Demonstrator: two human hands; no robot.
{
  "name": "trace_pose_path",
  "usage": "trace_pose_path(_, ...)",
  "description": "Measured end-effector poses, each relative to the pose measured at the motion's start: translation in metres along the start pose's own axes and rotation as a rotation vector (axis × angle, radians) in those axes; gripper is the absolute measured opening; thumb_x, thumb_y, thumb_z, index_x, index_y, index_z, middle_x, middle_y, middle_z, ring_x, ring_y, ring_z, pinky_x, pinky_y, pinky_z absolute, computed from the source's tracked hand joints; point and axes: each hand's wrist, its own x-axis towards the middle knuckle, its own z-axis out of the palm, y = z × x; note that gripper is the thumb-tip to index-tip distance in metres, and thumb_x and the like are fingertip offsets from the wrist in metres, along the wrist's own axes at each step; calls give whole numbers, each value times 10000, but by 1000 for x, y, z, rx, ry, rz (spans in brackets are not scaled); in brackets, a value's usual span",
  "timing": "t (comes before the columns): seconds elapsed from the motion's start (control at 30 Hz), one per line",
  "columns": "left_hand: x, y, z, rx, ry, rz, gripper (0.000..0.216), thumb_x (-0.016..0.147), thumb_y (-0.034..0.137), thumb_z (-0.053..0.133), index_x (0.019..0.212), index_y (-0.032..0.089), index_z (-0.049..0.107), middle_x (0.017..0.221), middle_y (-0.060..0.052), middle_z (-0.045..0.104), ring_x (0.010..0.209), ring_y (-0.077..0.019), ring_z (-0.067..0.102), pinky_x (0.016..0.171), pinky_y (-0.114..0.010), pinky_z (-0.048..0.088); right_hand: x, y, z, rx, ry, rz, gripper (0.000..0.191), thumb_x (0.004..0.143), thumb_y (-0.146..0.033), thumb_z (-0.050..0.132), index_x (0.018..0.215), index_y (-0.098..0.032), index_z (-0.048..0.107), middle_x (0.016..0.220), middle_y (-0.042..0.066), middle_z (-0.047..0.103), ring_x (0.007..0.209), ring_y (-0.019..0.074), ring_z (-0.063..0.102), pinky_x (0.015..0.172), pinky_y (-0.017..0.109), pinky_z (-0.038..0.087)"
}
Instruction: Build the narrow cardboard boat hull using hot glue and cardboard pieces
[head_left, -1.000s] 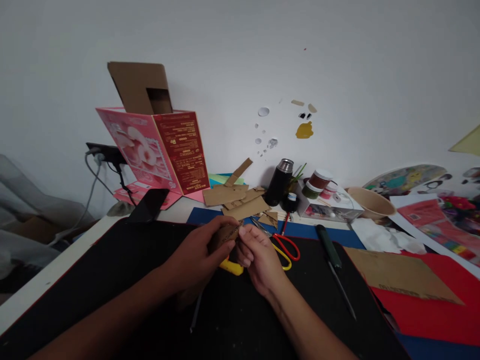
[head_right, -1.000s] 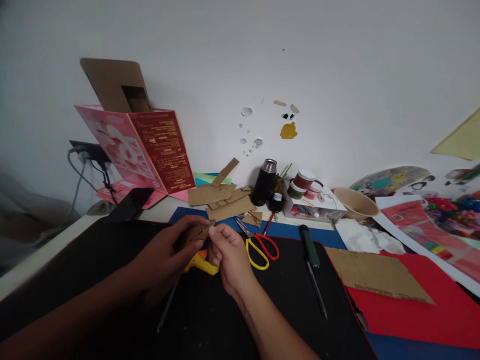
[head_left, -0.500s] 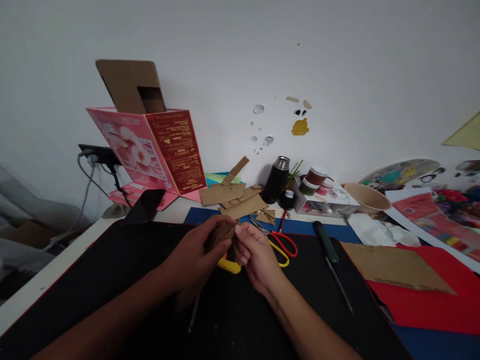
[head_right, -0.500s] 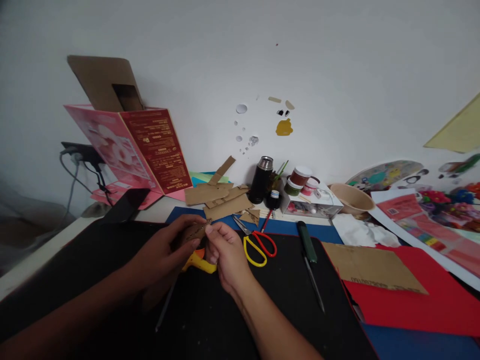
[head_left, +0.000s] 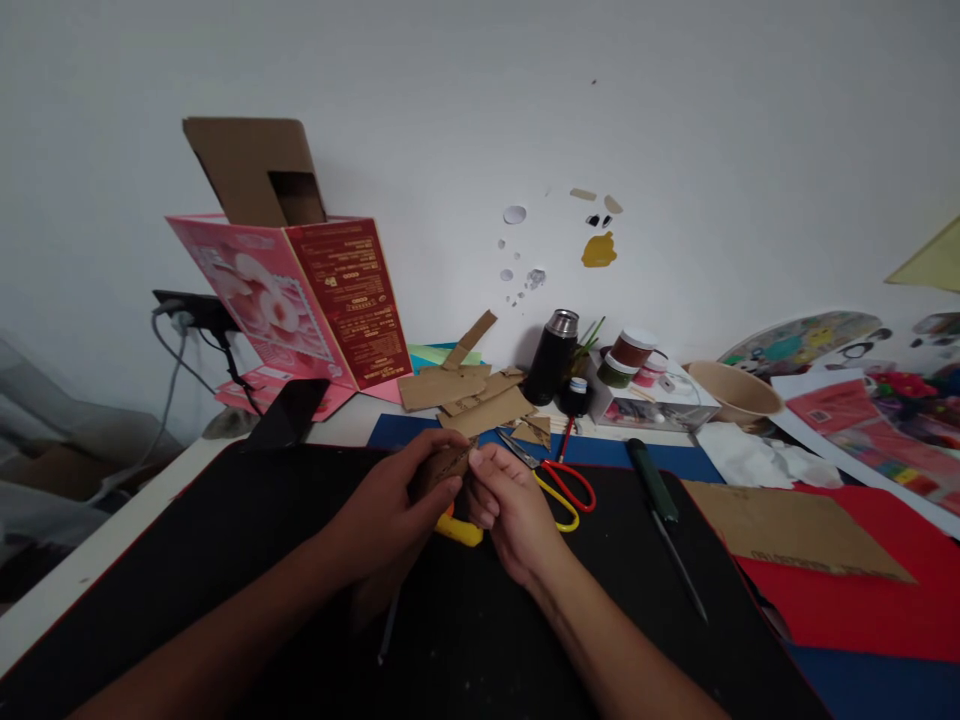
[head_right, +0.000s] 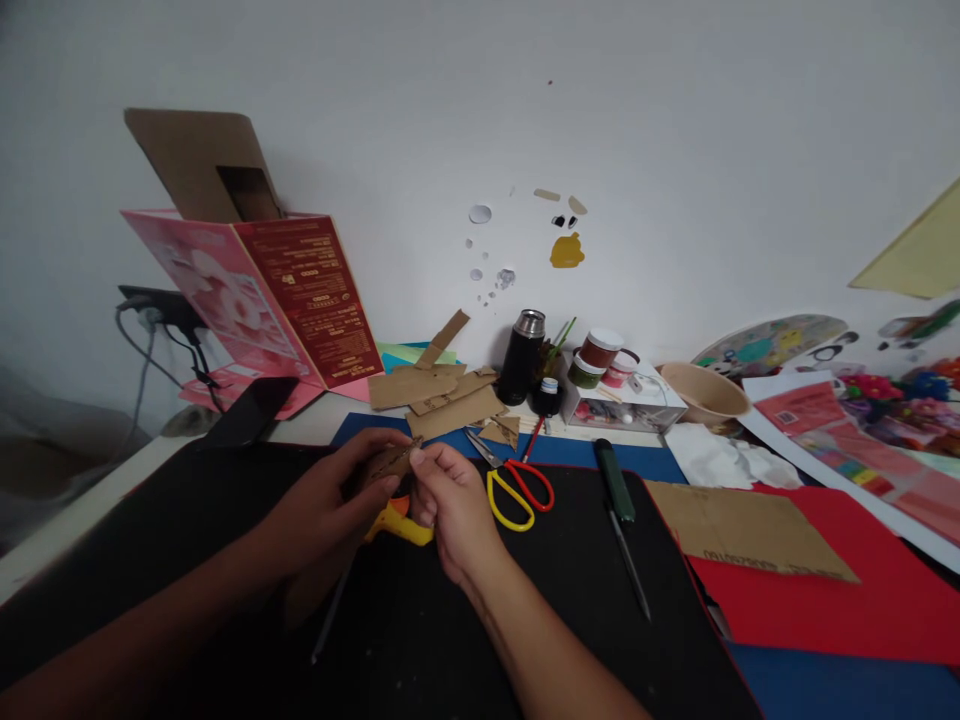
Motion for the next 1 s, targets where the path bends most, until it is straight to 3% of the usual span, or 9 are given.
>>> trace_pose_path(1.0, 0, -10, 8, -53, 16, -20, 357, 1005, 400, 563, 1338, 271, 557, 1221, -69, 726, 1070, -259, 700, 918, -428, 564, 3, 4, -3, -18, 18, 5, 408, 798, -479, 895, 748, -200, 601, 449, -125, 385, 402, 54, 273, 439, 206, 208)
